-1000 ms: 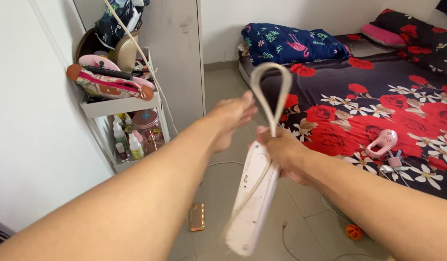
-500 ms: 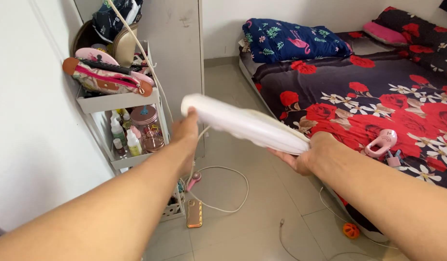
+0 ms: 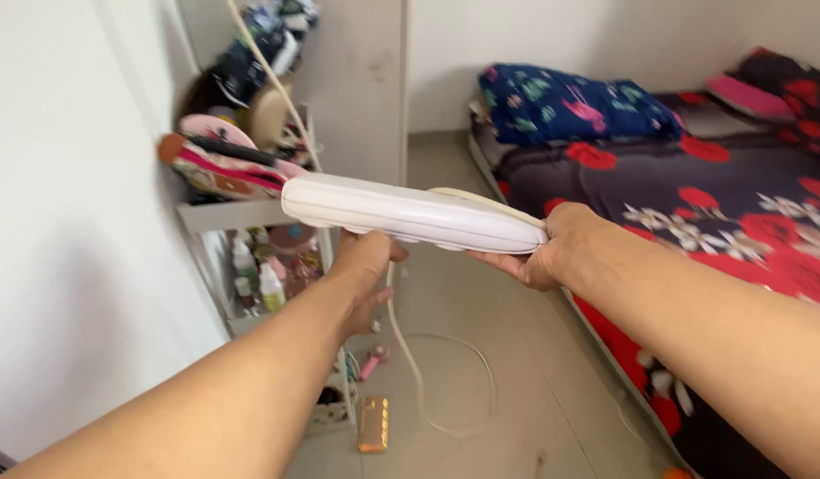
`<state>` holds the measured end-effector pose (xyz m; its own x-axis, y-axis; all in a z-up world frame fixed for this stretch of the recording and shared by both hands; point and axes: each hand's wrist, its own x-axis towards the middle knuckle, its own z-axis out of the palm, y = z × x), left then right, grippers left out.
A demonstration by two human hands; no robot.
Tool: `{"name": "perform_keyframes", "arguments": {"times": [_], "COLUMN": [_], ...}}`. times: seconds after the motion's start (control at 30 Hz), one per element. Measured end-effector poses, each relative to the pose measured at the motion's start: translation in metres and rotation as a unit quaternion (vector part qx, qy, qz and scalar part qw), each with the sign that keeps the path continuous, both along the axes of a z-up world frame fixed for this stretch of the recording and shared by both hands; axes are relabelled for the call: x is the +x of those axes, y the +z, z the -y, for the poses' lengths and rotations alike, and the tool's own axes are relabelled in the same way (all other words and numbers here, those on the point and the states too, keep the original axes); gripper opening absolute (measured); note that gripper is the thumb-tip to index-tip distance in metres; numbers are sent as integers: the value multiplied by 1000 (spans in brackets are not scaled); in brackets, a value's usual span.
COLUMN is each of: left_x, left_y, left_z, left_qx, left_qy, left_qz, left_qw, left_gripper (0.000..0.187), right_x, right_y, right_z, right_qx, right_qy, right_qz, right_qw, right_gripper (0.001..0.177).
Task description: Gathering a remote, a power strip, and electronic devices, and coiling charging cables.
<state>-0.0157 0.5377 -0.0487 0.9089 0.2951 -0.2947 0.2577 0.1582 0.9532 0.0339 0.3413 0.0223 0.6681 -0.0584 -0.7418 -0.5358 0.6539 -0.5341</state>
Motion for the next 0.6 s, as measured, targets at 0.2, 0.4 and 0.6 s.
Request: {"name": "perform_keyframes", "arguments": {"times": [0.2,0.4,0.6], "left_x": [37,20,47], "left_y": [-6,42,46], "left_z": [-50,-88,-105], "left_qx": [184,521,592], "left_qy": [260,141,69], "left_qz": [-10,-207,-147], "left_qw": [948,816,789], "left_gripper": [116,84,101], "right_x": [57,90,83], "right_y": [4,18,35], "right_z": [-57,-132,-189], "right_qx": [-43,-86,-136], "right_qy": [110,226,294], "right_qz": [77,156,202], "right_qw": [990,958,924], "right_gripper": [54,48,35]}}
